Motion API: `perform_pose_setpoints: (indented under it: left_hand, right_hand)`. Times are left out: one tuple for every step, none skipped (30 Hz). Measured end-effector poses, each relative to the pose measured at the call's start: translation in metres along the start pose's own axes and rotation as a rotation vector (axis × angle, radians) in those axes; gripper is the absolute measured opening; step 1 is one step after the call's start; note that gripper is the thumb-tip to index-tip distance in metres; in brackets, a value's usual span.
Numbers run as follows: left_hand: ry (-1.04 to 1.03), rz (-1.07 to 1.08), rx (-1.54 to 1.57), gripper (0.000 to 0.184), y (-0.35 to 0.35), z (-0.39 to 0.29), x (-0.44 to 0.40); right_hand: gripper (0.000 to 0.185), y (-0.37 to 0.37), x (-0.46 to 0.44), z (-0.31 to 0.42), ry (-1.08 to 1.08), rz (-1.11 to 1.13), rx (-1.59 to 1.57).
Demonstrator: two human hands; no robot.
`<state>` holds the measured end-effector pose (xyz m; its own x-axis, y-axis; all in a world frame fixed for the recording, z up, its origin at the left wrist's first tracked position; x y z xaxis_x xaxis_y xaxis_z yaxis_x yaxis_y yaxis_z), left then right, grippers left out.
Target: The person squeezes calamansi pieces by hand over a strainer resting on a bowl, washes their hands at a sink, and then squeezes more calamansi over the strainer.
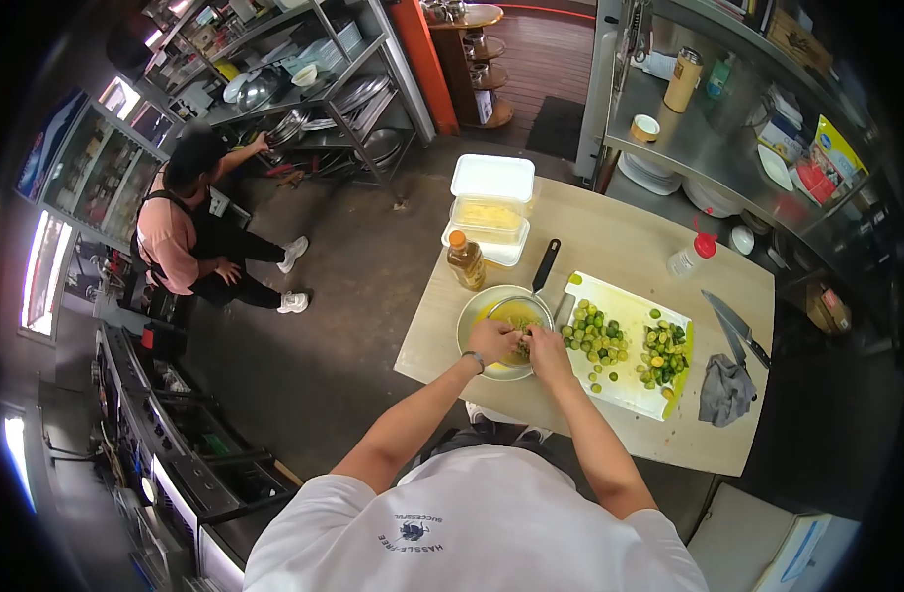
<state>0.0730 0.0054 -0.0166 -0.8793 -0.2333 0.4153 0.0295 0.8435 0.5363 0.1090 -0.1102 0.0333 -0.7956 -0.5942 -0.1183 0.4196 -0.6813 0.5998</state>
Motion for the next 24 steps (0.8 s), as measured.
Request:
perform_pose_setpoints:
  left_hand:
    - [0.000,-0.002,0.002,0.020,-0.002,0.000,0.000]
    - [-0.135,-0.099,-0.290,0.019,0.003,-0.014,0.001]
    - [-0.271,-0.199,-0.583,0.018,0.002,-0.025,0.002]
    - [-0.270,-0.204,-0.582,0.018,0.000,-0.021,0.000]
    - [-0.291,-0.196,-0.638,0.017,-0.006,-0.019,-0.001]
    - [-0.312,-0.186,-0.694,0.017,-0.009,-0.020,-0.001]
    - [-0.313,-0.187,-0.692,0.017,-0.009,-0.019,-0.002]
    - [-0.325,-0.177,-0.721,0.016,-0.011,-0.019,-0.003]
    - [-0.338,-0.167,-0.751,0.016,-0.012,-0.019,-0.003]
    - [-0.340,-0.167,-0.749,0.016,-0.012,-0.019,-0.003]
    - [-0.338,-0.150,-0.764,0.015,-0.013,-0.018,-0.004]
    - [-0.336,-0.131,-0.778,0.016,-0.015,-0.015,-0.005]
    - [-0.339,-0.130,-0.778,0.016,-0.016,-0.013,-0.006]
    - [-0.354,-0.135,-0.780,0.016,-0.016,-0.011,-0.006]
    - [-0.369,-0.141,-0.782,0.016,-0.015,-0.011,-0.005]
    - [-0.370,-0.140,-0.782,0.016,-0.015,-0.011,-0.004]
    - [-0.375,-0.139,-0.788,0.016,-0.016,-0.010,-0.002]
    - [-0.380,-0.137,-0.794,0.015,-0.017,-0.010,-0.002]
    - [-0.380,-0.137,-0.794,0.015,-0.017,-0.009,-0.003]
    - [-0.377,-0.133,-0.807,0.014,-0.018,-0.007,-0.004]
    - [-0.374,-0.129,-0.820,0.013,-0.018,-0.007,-0.004]
    - [-0.374,-0.127,-0.820,0.013,-0.018,-0.007,-0.003]
    - [-0.387,-0.126,-0.816,0.012,-0.018,-0.008,-0.002]
    - [-0.399,-0.124,-0.811,0.012,-0.018,-0.010,-0.002]
  right_hand:
    - [0.018,-0.006,0.000,-0.005,0.002,0.002,0.002]
    - [0.017,-0.021,0.000,-0.015,-0.006,0.057,0.101]
    - [0.016,-0.027,-0.002,-0.015,-0.011,0.111,0.201]
    - [0.016,-0.028,-0.003,-0.014,-0.007,0.112,0.203]
    - [0.016,-0.034,-0.003,-0.013,-0.009,0.151,0.229]
    - [0.017,-0.038,-0.004,-0.011,-0.012,0.190,0.255]
    - [0.017,-0.039,-0.005,-0.010,-0.012,0.190,0.257]
    - [0.016,-0.043,-0.005,-0.007,0.024,0.230,0.282]
    - [0.016,-0.048,-0.005,-0.005,0.061,0.271,0.307]
    - [0.016,-0.049,-0.007,-0.006,0.060,0.270,0.309]
    - [0.016,-0.052,-0.007,-0.005,0.080,0.292,0.331]
    - [0.016,-0.055,-0.007,-0.005,0.099,0.314,0.354]
    - [0.016,-0.056,-0.008,-0.006,0.096,0.312,0.355]
    - [0.016,-0.058,-0.009,-0.006,0.105,0.327,0.369]
    - [0.016,-0.060,-0.009,-0.006,0.114,0.341,0.384]
    - [0.016,-0.060,-0.009,-0.006,0.113,0.340,0.384]
    - [0.016,-0.061,-0.009,-0.007,0.106,0.338,0.397]
    - [0.017,-0.061,-0.009,-0.009,0.099,0.336,0.410]
    - [0.017,-0.061,-0.009,-0.010,0.099,0.336,0.410]
    - [0.017,-0.061,-0.010,-0.011,0.087,0.326,0.395]
    - [0.017,-0.060,-0.010,-0.012,0.075,0.316,0.379]
    - [0.017,-0.059,-0.010,-0.012,0.074,0.316,0.378]
    - [0.017,-0.058,-0.010,-0.012,0.072,0.306,0.359]
    - [0.016,-0.056,-0.010,-0.011,0.071,0.296,0.341]
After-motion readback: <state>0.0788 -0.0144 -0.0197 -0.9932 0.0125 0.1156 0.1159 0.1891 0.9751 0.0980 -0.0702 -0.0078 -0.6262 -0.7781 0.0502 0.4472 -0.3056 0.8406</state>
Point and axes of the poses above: each hand's wrist, its own x-axis away from the middle knuckle, its own y-axis out of the back of the hand, z = x × y, the point moved 9 cm from there along -x, towards the middle knuckle, and after that the axes turned 9 degrees about -x, right-handed, at the moved point
